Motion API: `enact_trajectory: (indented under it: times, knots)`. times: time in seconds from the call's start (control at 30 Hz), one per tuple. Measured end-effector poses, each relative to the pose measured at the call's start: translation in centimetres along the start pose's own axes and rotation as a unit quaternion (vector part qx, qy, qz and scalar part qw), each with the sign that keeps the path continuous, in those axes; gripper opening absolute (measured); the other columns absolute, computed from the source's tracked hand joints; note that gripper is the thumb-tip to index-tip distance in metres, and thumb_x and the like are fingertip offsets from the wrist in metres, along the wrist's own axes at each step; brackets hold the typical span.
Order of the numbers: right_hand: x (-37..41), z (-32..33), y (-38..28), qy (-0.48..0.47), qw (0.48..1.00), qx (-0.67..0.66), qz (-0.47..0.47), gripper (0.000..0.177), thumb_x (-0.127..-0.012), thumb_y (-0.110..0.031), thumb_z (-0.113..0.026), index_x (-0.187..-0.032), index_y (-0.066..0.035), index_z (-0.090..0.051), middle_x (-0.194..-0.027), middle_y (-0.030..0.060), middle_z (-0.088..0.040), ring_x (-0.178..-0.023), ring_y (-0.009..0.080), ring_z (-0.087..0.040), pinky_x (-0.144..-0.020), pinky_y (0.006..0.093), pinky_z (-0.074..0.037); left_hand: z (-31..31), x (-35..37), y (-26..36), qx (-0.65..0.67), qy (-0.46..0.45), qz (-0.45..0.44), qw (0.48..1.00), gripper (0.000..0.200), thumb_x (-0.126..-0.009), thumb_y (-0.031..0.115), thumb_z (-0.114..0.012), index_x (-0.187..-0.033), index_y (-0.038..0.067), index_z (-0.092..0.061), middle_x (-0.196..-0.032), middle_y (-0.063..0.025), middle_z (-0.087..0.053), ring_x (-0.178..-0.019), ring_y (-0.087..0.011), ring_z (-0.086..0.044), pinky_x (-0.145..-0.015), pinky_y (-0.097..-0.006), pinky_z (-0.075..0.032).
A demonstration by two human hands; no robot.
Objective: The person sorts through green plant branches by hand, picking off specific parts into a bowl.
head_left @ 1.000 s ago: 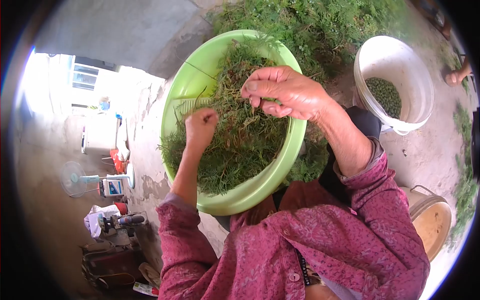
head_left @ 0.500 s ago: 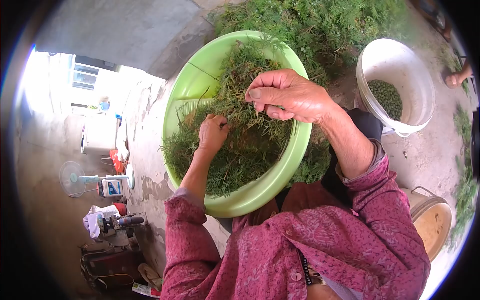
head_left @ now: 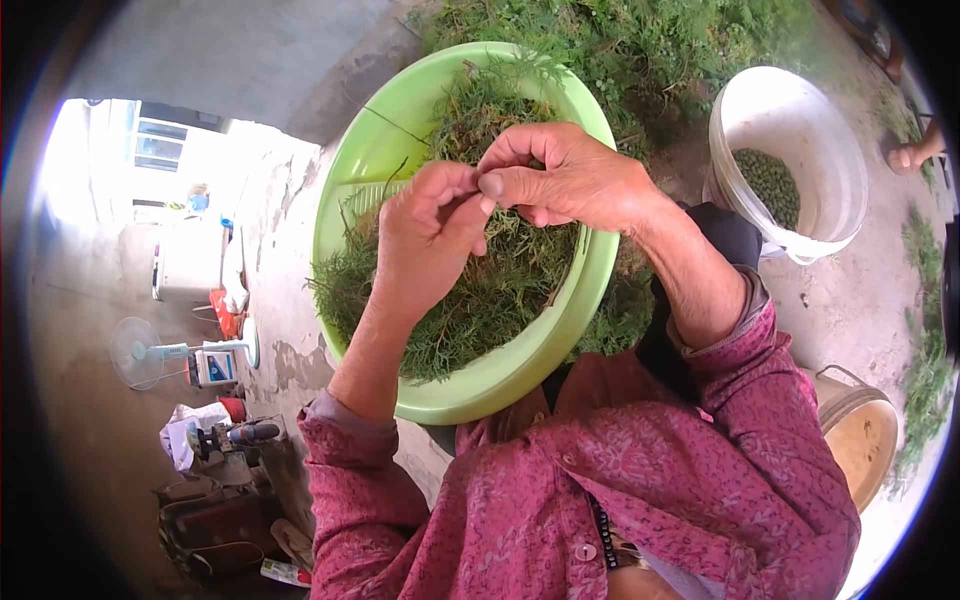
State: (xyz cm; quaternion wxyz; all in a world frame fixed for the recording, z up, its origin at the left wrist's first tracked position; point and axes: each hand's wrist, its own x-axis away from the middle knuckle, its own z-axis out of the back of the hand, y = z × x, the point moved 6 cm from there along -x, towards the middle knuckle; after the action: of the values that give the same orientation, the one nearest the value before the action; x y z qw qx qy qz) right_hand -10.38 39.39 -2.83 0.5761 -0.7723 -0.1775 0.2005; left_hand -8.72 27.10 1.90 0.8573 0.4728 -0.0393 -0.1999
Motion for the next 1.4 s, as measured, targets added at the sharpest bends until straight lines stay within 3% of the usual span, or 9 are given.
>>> enact_trajectory:
  times: [0.3,0.5,0.57,0.6,0.7,0.87,0.9,1.0,1.4]
  knots:
    - [0.3,-0.1,-0.1,-0.024,0.999,0.022,0.014,0.017,-0.076,-0.013,-0.060,-0.086,0.001,-0.059,-0.068,0.0021,-0.055,-0.050,0.0066,-0.048,-0.040,0.0188,-0.035,0.3,0.8,-0.9,0.045,0.010,0.068,0.997,0.008,-0.081,-0.002,-0.060,-0.087,0.001,-0.056,-0.071,-0.0022,-0.059,-0.052,-0.0064,-0.053,-0.046,-0.0196,-0.042]
    - [0.8,0.5,0.0,-0.084,0.979,-0.187,-0.018,0.016,-0.079,-0.009,-0.058,-0.089,0.003,-0.056,-0.071,0.0082,-0.056,-0.050,0.0072,-0.045,-0.035,0.0182,-0.028,3.9,2.6,-5.5,-0.100,-0.053,0.131,0.985,0.014,-0.078,-0.002,-0.059,-0.091,0.001,-0.060,-0.077,-0.0048,-0.061,-0.057,-0.0110,-0.055,-0.054,-0.0231,-0.045]
    - [0.8,0.8,-0.2,-0.073,0.958,-0.278,-0.017,0.018,-0.082,-0.010,-0.057,-0.094,0.002,-0.054,-0.075,0.0100,-0.056,-0.050,0.0070,-0.045,-0.034,0.0160,-0.026,4.7,3.6,-8.4,-0.381,-0.162,0.018,0.910,0.021,-0.073,0.001,-0.062,-0.094,0.003,-0.064,-0.081,-0.0077,-0.063,-0.064,-0.0141,-0.058,-0.060,-0.0270,-0.048]
    - [0.9,0.7,-0.4,-0.071,0.958,-0.277,-0.014,0.018,-0.082,-0.010,-0.057,-0.094,0.002,-0.054,-0.075,0.0100,-0.056,-0.050,0.0070,-0.045,-0.034,0.0160,-0.026,4.6,3.5,-8.7,-0.382,-0.163,0.015,0.910,0.021,-0.073,0.001,-0.062,-0.094,0.003,-0.064,-0.081,-0.0077,-0.063,-0.064,-0.0141,-0.058,-0.060,-0.0270,-0.048]
    - [0.8,0.5,-0.5,-0.049,0.962,-0.267,-0.022,0.019,-0.084,-0.012,-0.058,-0.096,0.002,-0.053,-0.078,0.0101,-0.056,-0.050,0.0067,-0.043,-0.034,0.0152,-0.025,5.7,3.3,-10.8,-0.342,-0.087,0.132,0.926,0.028,-0.071,0.005,-0.064,-0.098,0.006,-0.065,-0.085,-0.0109,-0.064,-0.071,-0.0182,-0.060,-0.066,-0.0298,-0.048]
    - [0.5,0.7,-0.1,-0.065,0.965,-0.255,-0.005,0.018,-0.086,-0.015,-0.058,-0.093,0.001,-0.053,-0.077,0.0093,-0.055,-0.051,0.0065,-0.043,-0.035,0.0152,-0.026,4.8,-0.2,-13.6,-0.367,0.042,-0.007,0.929,0.019,-0.074,0.005,-0.060,-0.093,0.006,-0.065,-0.084,-0.0129,-0.063,-0.072,-0.0257,-0.061,-0.068,-0.0327,-0.048]
    - [0.6,0.6,-0.2,-0.067,0.964,-0.256,-0.012,0.018,-0.086,-0.016,-0.058,-0.092,0.000,-0.053,-0.076,0.0090,-0.055,-0.050,0.0064,-0.043,-0.035,0.0153,-0.026,4.6,-0.6,-14.7,-0.356,0.041,0.025,0.933,0.019,-0.072,0.006,-0.060,-0.090,0.008,-0.065,-0.087,-0.0166,-0.061,-0.079,-0.0348,-0.059,-0.071,-0.0393,-0.048]
    - [0.6,0.6,-0.3,-0.050,0.963,-0.263,-0.017,0.011,-0.090,-0.010,-0.051,-0.091,0.001,-0.054,-0.077,0.0103,-0.056,-0.043,0.0037,-0.037,-0.034,0.0154,-0.023,3.8,-1.1,-15.6,-0.366,0.033,0.003,0.930,0.019,-0.072,0.006,-0.061,-0.091,0.009,-0.065,-0.088,-0.0156,-0.061,-0.079,-0.0348,-0.059,-0.071,-0.0401,-0.048]
    - [0.2,0.7,-0.3,-0.058,0.968,-0.242,-0.014,0.017,-0.086,-0.016,-0.058,-0.091,0.000,-0.054,-0.072,0.0075,-0.056,-0.046,0.0053,-0.039,-0.035,0.0172,-0.024,2.4,-0.6,-15.0,-0.458,-0.020,0.041,0.888,0.023,-0.075,0.013,-0.061,-0.098,0.014,-0.058,-0.092,-0.0150,-0.059,-0.082,-0.0359,-0.059,-0.069,-0.0438,-0.047]
